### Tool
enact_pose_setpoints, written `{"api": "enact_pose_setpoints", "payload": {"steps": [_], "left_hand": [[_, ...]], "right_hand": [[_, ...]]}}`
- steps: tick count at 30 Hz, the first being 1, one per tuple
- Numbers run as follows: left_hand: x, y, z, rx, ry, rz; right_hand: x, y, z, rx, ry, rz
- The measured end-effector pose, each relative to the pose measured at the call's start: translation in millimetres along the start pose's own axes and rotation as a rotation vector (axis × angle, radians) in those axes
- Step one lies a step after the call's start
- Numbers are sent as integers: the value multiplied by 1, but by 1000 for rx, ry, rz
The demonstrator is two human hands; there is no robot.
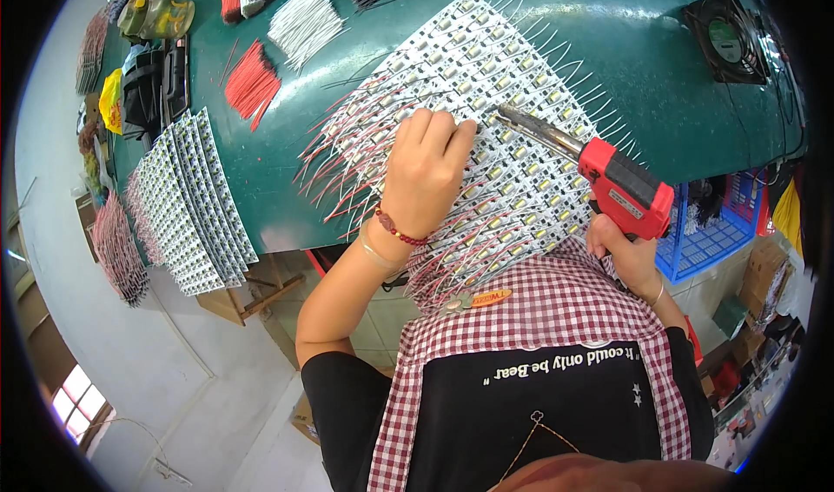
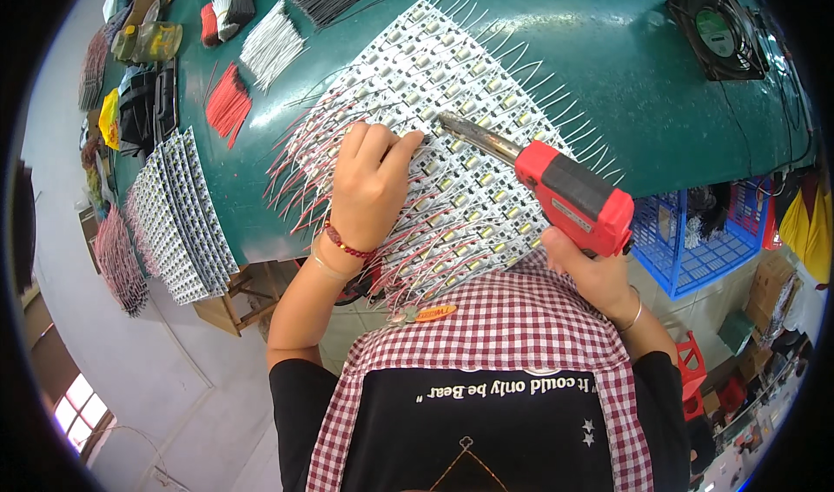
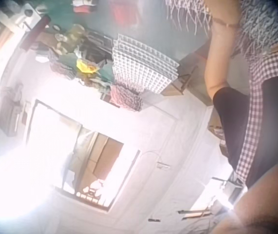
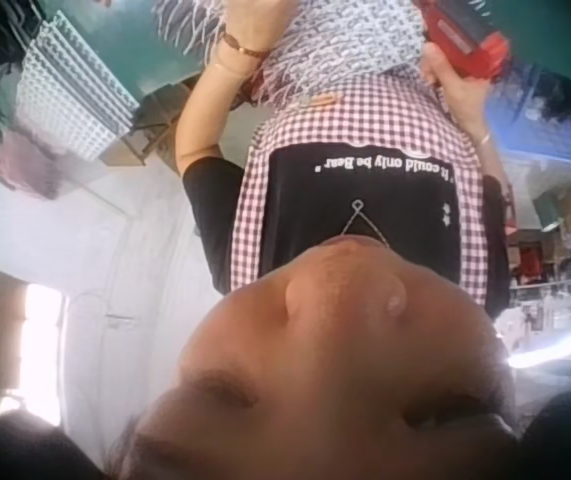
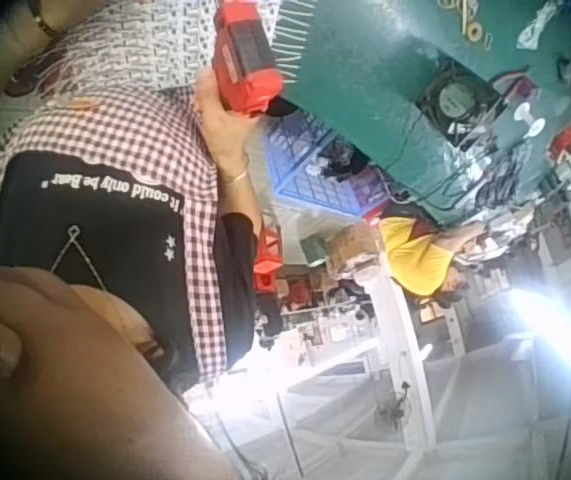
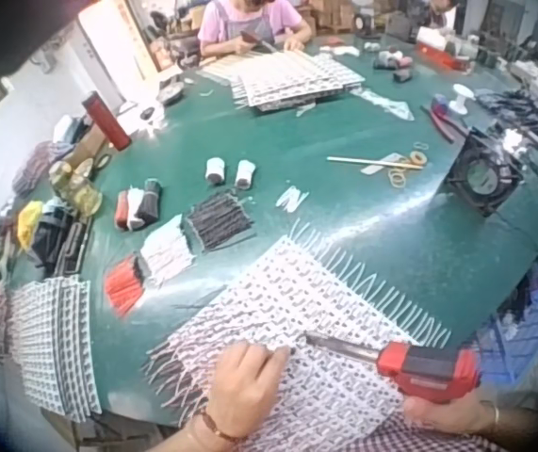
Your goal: The person uses a red heat gun to apply heat to a grid of LED strips mounted on a board. They hold the board steady with one hand while directing the nozzle of the heat gun across the surface of the LEDs. The person occasionally pauses to adjust the board or pick up a small tool, but primarily focuses on heating the components.
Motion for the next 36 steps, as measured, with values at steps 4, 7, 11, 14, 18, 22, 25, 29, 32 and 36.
{"api": "enact_pose_setpoints", "payload": {"steps": [4,7,11,14,18,22,25,29,32,36], "left_hand": [[6,3,-3,-3,4,11],[6,3,-3,-1,5,7],[7,5,-2,5,30,2],[6,5,0,16,39,-6],[6,4,2,36,41,-5],[6,3,0,55,33,16],[7,3,0,52,44,21],[5,6,0,45,13,-32],[5,9,-1,39,9,-48],[7,11,-2,32,-1,-60]], "right_hand": [[3,-3,-1,13,28,-83],[3,-8,-3,16,48,-149],[3,-11,-3,-2,65,-217],[5,-12,-3,20,77,-269],[3,-10,-6,-32,41,-225],[-2,-15,-6,16,37,-90],[-2,-14,-7,73,39,-99],[1,-14,-7,-6,72,-231],[0,-13,-6,-18,72,-211],[2,-10,-6,-23,61,-208]]}}
Point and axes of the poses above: each hand's wrist, its own z-axis towards the middle knuckle, its own x-axis out of the palm, y = z × x, the point moved 8 cm from there along z, towards the middle knuckle, and after that the axes turned 7 degrees about -z, right-handed, at the moved point
